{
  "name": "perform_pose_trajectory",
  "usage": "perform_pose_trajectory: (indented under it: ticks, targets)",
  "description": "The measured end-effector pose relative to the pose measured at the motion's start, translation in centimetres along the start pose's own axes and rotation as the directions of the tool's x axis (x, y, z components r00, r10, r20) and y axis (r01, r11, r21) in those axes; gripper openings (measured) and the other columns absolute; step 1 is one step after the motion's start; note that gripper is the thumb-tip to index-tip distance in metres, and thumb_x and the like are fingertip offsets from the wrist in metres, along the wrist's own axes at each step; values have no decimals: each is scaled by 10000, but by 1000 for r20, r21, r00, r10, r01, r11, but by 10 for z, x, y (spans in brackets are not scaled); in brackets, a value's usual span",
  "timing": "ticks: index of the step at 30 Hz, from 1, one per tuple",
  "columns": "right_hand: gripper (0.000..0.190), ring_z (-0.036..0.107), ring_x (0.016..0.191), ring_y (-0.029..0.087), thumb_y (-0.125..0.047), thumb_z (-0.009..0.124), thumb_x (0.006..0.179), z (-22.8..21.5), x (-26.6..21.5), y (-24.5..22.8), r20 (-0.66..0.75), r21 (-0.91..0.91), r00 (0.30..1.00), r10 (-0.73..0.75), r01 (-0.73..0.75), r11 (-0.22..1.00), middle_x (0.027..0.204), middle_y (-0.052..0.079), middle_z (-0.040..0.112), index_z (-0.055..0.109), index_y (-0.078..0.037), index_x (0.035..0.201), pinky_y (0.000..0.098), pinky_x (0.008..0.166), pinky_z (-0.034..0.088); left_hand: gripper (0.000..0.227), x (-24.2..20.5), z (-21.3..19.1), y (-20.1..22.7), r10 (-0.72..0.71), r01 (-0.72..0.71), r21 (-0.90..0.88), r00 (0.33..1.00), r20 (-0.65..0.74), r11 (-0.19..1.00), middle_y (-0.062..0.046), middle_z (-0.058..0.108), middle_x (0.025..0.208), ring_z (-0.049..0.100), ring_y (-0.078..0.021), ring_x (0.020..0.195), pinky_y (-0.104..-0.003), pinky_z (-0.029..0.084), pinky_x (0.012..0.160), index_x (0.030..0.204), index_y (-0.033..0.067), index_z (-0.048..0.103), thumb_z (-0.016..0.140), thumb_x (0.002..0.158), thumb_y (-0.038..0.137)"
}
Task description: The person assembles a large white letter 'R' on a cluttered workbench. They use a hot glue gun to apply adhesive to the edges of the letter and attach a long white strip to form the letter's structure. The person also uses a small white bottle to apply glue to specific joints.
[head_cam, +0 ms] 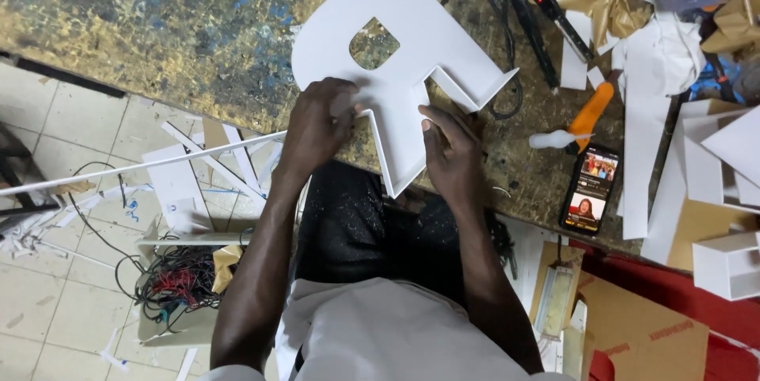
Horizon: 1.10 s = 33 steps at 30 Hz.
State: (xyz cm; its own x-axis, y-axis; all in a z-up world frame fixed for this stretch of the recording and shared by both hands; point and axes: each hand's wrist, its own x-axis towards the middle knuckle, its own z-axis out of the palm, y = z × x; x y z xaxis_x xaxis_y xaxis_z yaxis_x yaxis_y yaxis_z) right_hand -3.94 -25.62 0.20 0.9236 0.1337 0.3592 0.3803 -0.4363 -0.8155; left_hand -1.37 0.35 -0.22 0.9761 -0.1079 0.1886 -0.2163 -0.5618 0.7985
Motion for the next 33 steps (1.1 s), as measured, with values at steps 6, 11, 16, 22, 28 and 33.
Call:
perform_pose_trajectory:
  ticks: [6, 11, 16, 22, 28, 33]
  targets:
    - [255, 746, 1303, 407, -103, 632, 1193, -15, 7, -7, -10, 8, 999, 31, -30, 1000, 1288, 179, 812, 810, -58, 1370, 526, 1125, 559, 123, -17, -14, 17, 23, -79, -241, 973, -228, 967, -206, 756, 1183, 714, -524, 1221, -637, 572, 1061, 1273, 62, 734, 666, 1175, 30]
    - [249, 729, 1333, 354, -129, 682, 1167, -13, -7, 14, -11, -77, 1000, 5, -6, 997, 1336, 136, 808, 824, -103, 1371, 513, 1202, 498, 324, -35, -5, -4, 94, -167, -211, 944, -315, 963, -168, 768, 1055, 775, -492, 1064, -582, 607, 977, 1127, 72, 771, 558, 1081, -168]
    - [241, 733, 1294, 437, -91, 672, 1164, -20, -3, -21, -14, -137, 999, -46, 44, 990, 1307, 172, 813, 821, -70, 1352, 579, 1178, 515, 301, -47, 10, 9, -10, -125, -372, 940, -341, 920, -155, 804, 1050, 797, -316, 1006, -460, 614, 940, 1168, 60, 798, 586, 1113, -146]
    - [267, 758, 1283, 459, -154, 677, 1162, -6, -12, -26, -127, 61, 987, -95, 103, 993, 1323, 212, 819, 804, -14, 1350, 578, 1142, 559, 152, -53, 48, 80, -199, 61, -596, 966, -168, 800, -195, 838, 1233, 796, -289, 1161, -474, 633, 1020, 1289, 13, 741, 671, 1158, 42]
    - [591, 643, 1505, 408, -456, 695, 1105, 20, -42, -61, -233, 244, 952, -199, 256, 935, 1511, 184, 743, 767, 21, 1445, 587, 1313, 460, 507, -64, 144, 124, 81, -72, -884, 989, -122, -461, -229, 646, 1605, 546, -359, 1536, -549, 446, 1257, 1628, -21, 580, 637, 1231, 289]
    - [526, 692, 1380, 428, -415, 627, 1137, 4, -42, -51, -288, 124, 913, -288, 334, 934, 1418, 194, 771, 783, 25, 1380, 590, 1226, 508, 664, -69, 186, 175, 100, 320, 587, 921, -375, -744, -165, 676, 1605, 514, -321, 1583, -492, 376, 1351, 1571, -45, 680, 767, 1151, 462]
